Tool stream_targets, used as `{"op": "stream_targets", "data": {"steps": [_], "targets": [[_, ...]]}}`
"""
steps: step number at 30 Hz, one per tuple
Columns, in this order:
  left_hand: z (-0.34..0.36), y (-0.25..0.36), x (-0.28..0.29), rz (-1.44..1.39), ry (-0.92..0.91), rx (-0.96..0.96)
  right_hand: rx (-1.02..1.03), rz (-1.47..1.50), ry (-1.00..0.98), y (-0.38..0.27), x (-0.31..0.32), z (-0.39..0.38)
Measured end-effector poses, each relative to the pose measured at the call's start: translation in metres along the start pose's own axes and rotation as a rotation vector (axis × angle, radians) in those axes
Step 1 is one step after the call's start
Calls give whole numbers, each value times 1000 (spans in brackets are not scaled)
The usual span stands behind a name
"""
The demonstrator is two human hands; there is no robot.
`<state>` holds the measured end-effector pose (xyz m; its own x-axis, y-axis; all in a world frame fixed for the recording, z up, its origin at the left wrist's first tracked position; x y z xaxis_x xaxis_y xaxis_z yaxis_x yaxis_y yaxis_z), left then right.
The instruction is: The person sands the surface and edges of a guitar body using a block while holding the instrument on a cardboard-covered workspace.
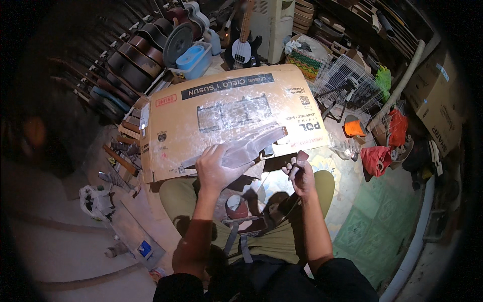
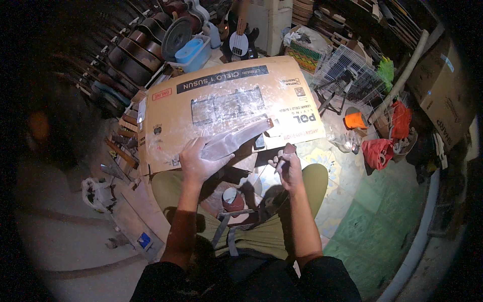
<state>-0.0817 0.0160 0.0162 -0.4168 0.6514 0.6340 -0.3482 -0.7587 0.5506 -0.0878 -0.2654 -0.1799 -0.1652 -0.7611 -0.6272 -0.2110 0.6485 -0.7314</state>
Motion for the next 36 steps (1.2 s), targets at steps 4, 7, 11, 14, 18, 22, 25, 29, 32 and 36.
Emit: {"op": "stream_targets", "data": {"steps": [4, 7, 11, 14, 18, 22, 25, 29, 32, 36], "targets": [[-27, -2, -5, -28, -24, -17, -46, 164, 58, 4, -24, -12], [-57, 9, -10, -103, -64, -10, -102, 101, 154, 13, -8, -22], [-103, 21, -31, -55, -171, 25, -53, -82, 316, 16, 3, -43], [-133, 29, -41, -28, -237, 27, 33, -384, 253, 1, -7, -61], [-170, 29, -59, 13, -252, 1, 52, -1103, -9, -3, -11, -52], [-187, 29, -73, -2, -334, 13, -239, -1505, -86, 1, -22, -59], [-193, 26, -78, -13, -343, 14, -345, -1589, -89, 0, -29, -59], [-198, 27, -82, -11, -359, 6, -404, -1509, -248, 17, -33, -59], [-200, 27, -79, 16, -365, -13, -388, -1519, -255, 25, -41, -71], [-203, 24, -82, 25, -384, -10, -331, -1519, -358, 22, -63, -96]]}}
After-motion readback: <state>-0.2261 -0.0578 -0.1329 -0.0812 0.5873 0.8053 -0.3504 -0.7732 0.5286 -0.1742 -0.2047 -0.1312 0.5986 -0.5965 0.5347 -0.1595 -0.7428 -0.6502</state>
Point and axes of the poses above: each hand's wrist, its own z-axis towards the middle knuckle, its own x-axis out of the back of the hand, y = z × x, the point moved 9 cm from there along z, towards the middle knuckle
